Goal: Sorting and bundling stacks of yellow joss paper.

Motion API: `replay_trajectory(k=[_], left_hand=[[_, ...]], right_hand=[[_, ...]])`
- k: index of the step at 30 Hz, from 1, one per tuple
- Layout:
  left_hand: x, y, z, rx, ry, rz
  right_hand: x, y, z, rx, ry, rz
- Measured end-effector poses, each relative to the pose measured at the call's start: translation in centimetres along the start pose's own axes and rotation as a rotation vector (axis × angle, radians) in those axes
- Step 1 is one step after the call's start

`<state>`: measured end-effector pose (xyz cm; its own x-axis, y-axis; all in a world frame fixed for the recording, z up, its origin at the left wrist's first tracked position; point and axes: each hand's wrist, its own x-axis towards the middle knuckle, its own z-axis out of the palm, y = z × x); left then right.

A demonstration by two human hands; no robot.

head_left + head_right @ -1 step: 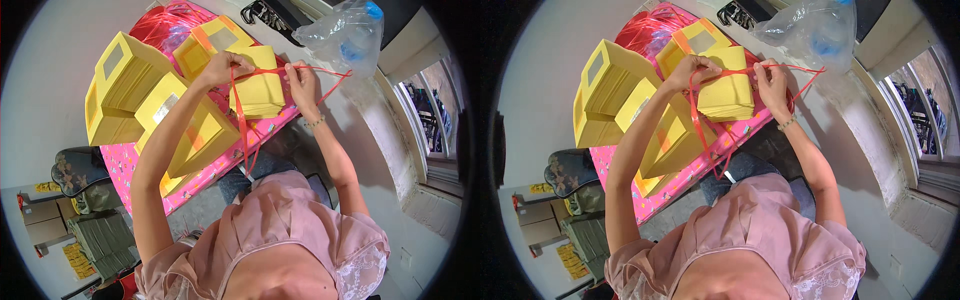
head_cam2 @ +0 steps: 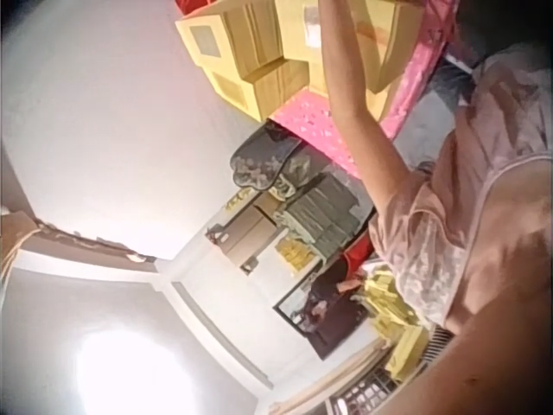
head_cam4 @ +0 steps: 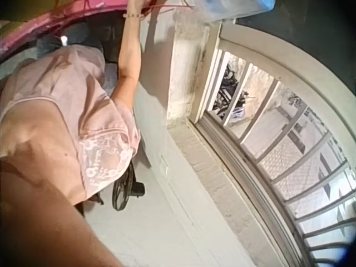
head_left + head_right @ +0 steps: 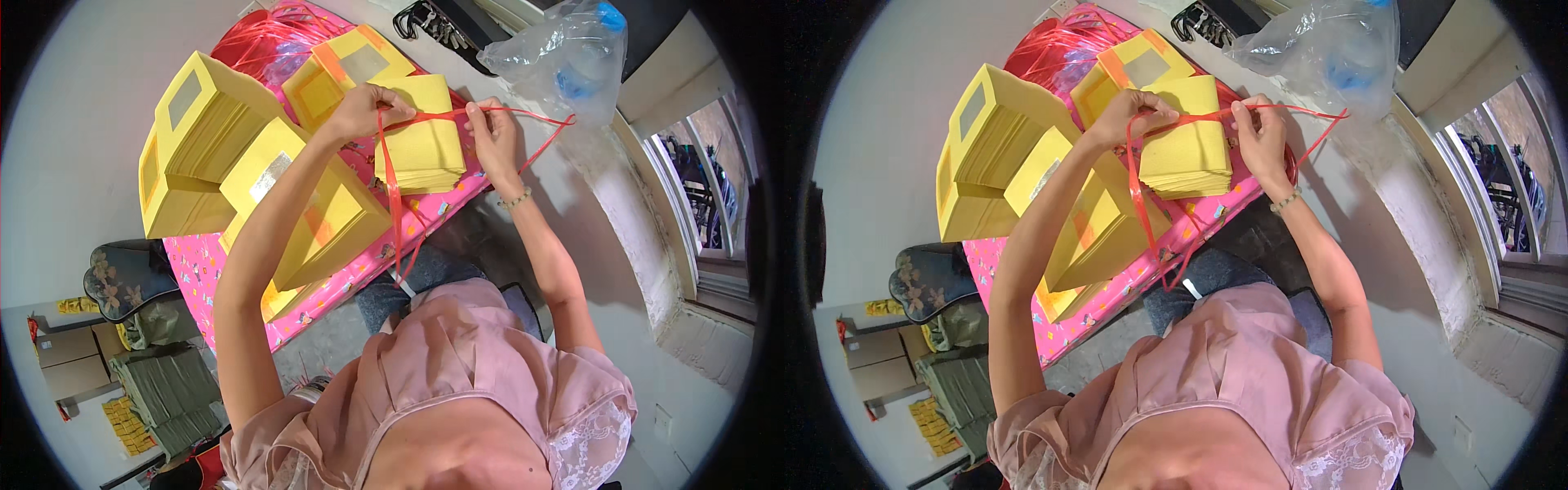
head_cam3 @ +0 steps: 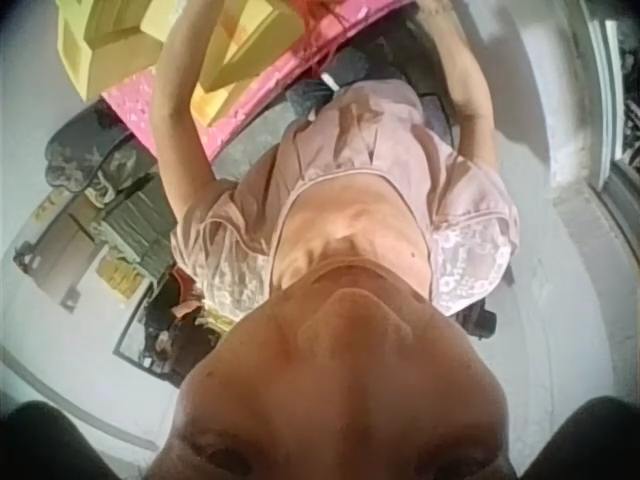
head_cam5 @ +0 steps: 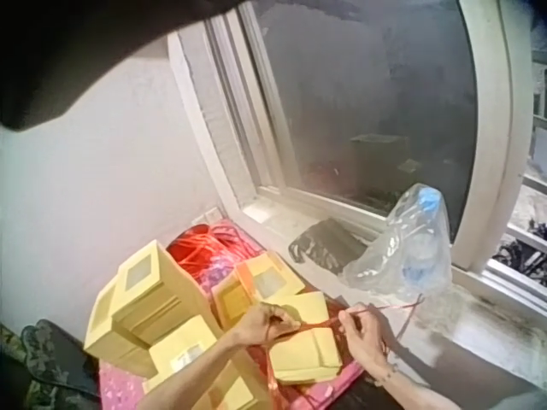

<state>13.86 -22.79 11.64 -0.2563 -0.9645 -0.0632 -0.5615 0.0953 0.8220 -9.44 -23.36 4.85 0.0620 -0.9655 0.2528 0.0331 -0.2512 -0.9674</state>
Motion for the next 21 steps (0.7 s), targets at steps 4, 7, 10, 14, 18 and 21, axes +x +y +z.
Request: replay_trajectory(k=[4,7,10,14,18,21], left_hand=[[0.2,-0.2,-0.2,-0.029,-0.057,-0.127],[0.2,0.0,-0.5,-0.042,-0.103,-0.146],[0.2,-0.1,-0.7,-0.081,-0.144,-0.126],[0.4,0.2,-0.7,-0.046,-0.141,-0.116],[0.3,-0.2,-0.5,-0.049,-0.112,-0.109],[0.4,-0.7,-0.5,-0.045,-0.088,-0.108]], right_hand=[[0.2,-0.9,0.2,-0.008,0.048,-0.086],[0.3,-1.1,0.6,0.068,0.067,-0.023],[0.5,-0.5,0.5,0.067,0.064,-0.004],[0.6,-0.7,0.3,0.088,0.058,-0.003],[-0.1,-1.5,0.4,-0.001,0.085,-0.152],[-2.5,-4.5,1.0,-0.155,0.078,-0.266]])
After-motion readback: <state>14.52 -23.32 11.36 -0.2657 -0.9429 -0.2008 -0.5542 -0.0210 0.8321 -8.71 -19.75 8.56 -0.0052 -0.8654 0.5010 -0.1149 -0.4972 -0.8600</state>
